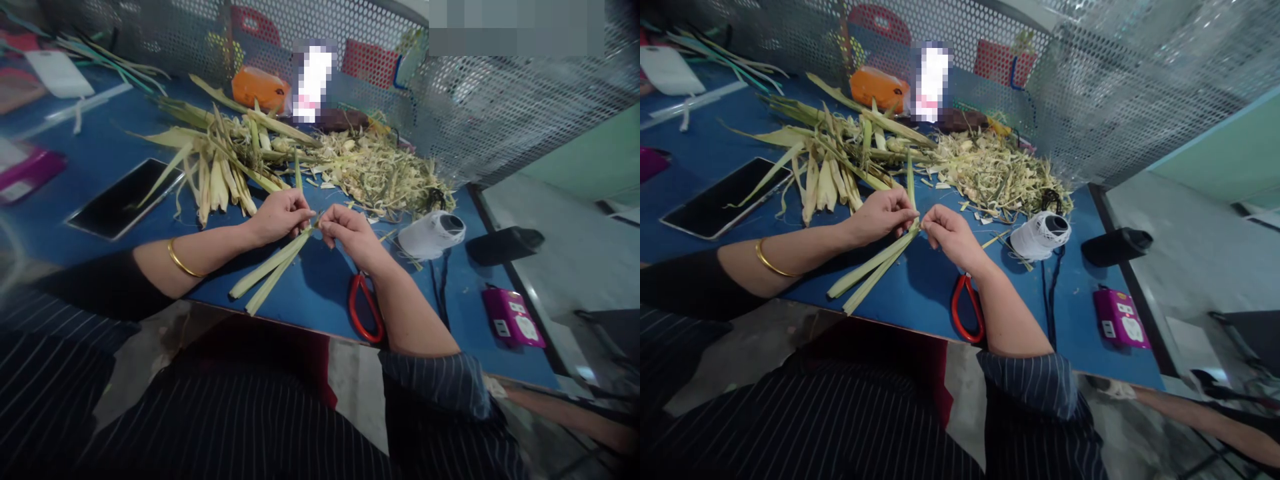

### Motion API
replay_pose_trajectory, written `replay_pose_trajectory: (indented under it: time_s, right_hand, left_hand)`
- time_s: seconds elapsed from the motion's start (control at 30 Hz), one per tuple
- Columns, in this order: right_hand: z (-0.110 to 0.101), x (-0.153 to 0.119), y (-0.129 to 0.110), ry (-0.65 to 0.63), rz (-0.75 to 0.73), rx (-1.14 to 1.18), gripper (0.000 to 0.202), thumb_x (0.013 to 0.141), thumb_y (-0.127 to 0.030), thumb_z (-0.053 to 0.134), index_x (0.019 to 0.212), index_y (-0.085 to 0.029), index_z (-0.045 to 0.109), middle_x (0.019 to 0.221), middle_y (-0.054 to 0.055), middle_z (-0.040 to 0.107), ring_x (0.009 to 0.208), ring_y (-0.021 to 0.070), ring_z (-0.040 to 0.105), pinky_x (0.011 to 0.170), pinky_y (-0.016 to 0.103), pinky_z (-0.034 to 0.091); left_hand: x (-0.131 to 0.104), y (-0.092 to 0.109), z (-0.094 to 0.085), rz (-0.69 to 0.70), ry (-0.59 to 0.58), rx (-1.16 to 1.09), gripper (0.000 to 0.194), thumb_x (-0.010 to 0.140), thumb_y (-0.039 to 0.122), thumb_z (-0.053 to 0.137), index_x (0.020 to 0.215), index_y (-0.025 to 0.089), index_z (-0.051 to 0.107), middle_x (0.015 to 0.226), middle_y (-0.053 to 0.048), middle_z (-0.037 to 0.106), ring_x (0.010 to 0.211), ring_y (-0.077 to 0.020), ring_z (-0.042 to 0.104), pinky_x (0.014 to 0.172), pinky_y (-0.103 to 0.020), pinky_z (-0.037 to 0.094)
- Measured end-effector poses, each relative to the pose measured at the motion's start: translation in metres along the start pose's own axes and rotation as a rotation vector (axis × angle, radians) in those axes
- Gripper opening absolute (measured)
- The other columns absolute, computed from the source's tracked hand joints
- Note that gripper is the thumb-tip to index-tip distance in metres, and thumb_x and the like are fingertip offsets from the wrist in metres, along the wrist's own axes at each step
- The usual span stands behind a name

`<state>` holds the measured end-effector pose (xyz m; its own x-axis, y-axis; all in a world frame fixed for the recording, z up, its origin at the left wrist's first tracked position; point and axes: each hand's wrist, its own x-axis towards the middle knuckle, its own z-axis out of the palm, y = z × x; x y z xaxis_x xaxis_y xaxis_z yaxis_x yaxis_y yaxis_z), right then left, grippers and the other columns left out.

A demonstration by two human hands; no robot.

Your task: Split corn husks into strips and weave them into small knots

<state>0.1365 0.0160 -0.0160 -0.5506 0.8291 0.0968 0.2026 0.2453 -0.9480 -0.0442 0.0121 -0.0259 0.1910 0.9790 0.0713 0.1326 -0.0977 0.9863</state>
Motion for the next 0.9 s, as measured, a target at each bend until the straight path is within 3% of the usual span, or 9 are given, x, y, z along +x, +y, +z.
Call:
replay_pose_trajectory:
  time_s: [0.27,0.43,0.63,0.9]
  right_hand:
    - [-0.001,0.001,0.005,-0.015,0.026,-0.015,0.011,0.083,-0.024,0.055,0.074,-0.019,0.051,0.055,-0.007,0.048,0.048,0.007,0.043,0.052,0.023,0.032]
    - [-0.001,0.002,0.002,-0.004,0.094,0.117,0.009,0.078,-0.025,0.059,0.075,-0.018,0.054,0.064,-0.003,0.058,0.053,0.0085,0.051,0.053,0.023,0.039]
    - [-0.007,0.002,-0.001,0.091,0.01,0.059,0.009,0.077,-0.027,0.06,0.076,-0.017,0.059,0.06,-0.003,0.057,0.058,0.0101,0.051,0.061,0.024,0.04]
    - [-0.007,0.001,-0.006,0.085,-0.019,0.054,0.008,0.076,-0.024,0.06,0.073,-0.017,0.059,0.064,-0.003,0.054,0.059,0.0095,0.049,0.061,0.024,0.038]
  left_hand:
    - [0.001,-0.004,-0.002,0.007,-0.003,0.053,0.017,0.08,0.017,0.064,0.068,0.017,0.052,0.053,0.002,0.059,0.04,-0.0078,0.052,0.041,-0.02,0.04]
    - [0.0,-0.003,-0.004,-0.115,-0.07,-0.028,0.017,0.08,0.019,0.066,0.07,0.014,0.054,0.058,-0.001,0.062,0.044,-0.0084,0.057,0.044,-0.02,0.045]
    - [-0.002,0.0,-0.004,-0.187,-0.075,-0.146,0.023,0.074,0.022,0.075,0.082,0.014,0.055,0.061,-0.003,0.067,0.046,-0.0102,0.06,0.05,-0.023,0.051]
    - [-0.001,0.001,-0.006,-0.198,-0.056,-0.182,0.027,0.065,0.028,0.082,0.073,0.011,0.063,0.065,-0.004,0.068,0.05,-0.0091,0.06,0.055,-0.023,0.053]
